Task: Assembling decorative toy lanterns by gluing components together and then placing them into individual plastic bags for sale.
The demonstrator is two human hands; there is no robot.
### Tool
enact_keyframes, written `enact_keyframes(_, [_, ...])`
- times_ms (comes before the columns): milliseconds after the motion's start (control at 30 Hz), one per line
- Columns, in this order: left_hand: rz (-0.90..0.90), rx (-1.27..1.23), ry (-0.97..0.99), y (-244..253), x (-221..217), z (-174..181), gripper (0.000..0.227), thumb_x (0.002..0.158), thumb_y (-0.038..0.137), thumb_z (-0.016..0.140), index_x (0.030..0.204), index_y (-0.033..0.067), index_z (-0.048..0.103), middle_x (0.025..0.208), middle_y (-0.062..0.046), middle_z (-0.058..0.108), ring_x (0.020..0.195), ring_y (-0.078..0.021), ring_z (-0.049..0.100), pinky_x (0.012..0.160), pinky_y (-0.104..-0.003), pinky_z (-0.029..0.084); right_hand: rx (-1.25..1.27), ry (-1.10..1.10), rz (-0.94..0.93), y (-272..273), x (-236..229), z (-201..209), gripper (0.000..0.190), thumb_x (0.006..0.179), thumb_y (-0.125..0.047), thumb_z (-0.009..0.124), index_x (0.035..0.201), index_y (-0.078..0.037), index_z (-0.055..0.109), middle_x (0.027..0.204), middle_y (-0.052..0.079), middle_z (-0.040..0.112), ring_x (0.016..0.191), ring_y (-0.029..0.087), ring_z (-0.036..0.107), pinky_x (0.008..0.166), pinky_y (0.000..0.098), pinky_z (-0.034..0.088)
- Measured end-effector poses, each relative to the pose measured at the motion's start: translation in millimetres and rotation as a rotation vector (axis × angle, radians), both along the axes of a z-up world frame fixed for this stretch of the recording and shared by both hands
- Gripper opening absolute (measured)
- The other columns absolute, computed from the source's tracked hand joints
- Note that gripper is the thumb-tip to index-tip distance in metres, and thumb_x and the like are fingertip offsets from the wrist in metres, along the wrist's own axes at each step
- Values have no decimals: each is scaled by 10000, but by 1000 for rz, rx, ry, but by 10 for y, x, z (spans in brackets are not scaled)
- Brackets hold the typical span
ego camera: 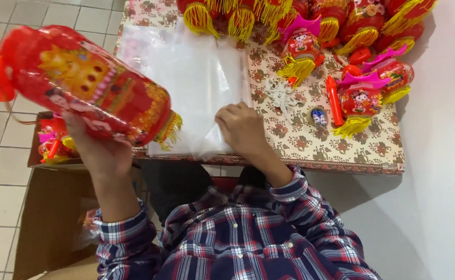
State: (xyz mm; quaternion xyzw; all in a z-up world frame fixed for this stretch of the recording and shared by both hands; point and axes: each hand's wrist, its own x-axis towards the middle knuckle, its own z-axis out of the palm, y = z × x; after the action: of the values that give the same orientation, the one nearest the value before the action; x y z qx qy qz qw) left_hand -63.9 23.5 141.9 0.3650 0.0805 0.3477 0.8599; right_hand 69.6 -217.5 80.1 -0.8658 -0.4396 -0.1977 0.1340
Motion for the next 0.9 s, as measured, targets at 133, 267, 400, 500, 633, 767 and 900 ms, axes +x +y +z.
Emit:
enact_keyframes(133, [-111, -8, 81, -53, 33, -267, 727, 839, 548, 771, 1415, 175, 531, 994, -3, 602, 931, -203, 636, 723, -361, 550, 334, 238, -55, -138, 37, 257, 77, 989, -121, 672, 995, -66, 726, 928, 80, 757, 792, 197, 702, 642, 288, 575])
enact_keyframes(267, [-174, -10, 236, -158, 170, -469, 415, 900, 331, 762, 1208, 82, 638, 948, 1, 720, 793, -119, 695, 686, -244, 581, 692, 502, -138, -331, 88, 555, 90, 1065, -128, 572, 1057, -41, 555, 947, 110, 668, 808, 210, 687, 670, 267, 644])
enact_keyframes(400, [-270, 54, 263, -321, 190, -110, 605, 812, 323, 780, 1326, 87, 566, 1248, -86, 687, 1185, -265, 684, 987, -441, 610, 868, 530, -64, -581, 220, 769, 94, 1068, 19, 525, 1087, -66, 490, 882, 60, 602, 712, 177, 617, 616, 243, 579])
enact_keyframes(500, [-298, 75, 392, -329, 192, -60, 673, 763, 370, 774, 1332, 97, 541, 1256, -72, 691, 1174, -265, 696, 931, -426, 620, 939, 583, -90, -689, 223, 1025, 145, 1118, -214, 488, 1099, -72, 466, 975, 64, 573, 825, 185, 656, 670, 256, 689])
enact_keyframes(633, [-346, 93, 383, -326, 206, -18, 668, 790, 374, 745, 1363, 107, 531, 1272, -69, 673, 1195, -268, 679, 956, -435, 609, 1141, 477, -61, -810, 359, 1115, 253, 1087, -331, 561, 1132, -101, 466, 983, 47, 558, 774, 162, 538, 574, 295, 520])
enact_keyframes(767, [-348, 121, 454, -315, 192, -27, 687, 771, 406, 731, 1354, 115, 514, 1274, -64, 672, 1198, -267, 686, 950, -423, 609, 1333, 216, -189, -1082, 493, 1379, 456, 1174, -42, 551, 1566, -81, 321, 1086, 32, 541, 955, 183, 848, 752, 341, 809])
enact_keyframes(900, [-355, 99, 437, -308, 178, -11, 676, 771, 368, 745, 1353, 119, 509, 1270, -70, 663, 1214, -278, 681, 956, -434, 611, 1127, 102, 169, -1068, 281, 1988, 133, 1152, -151, 485, 1148, -28, 434, 1068, 321, 679, 885, 416, 733, 797, 484, 684])
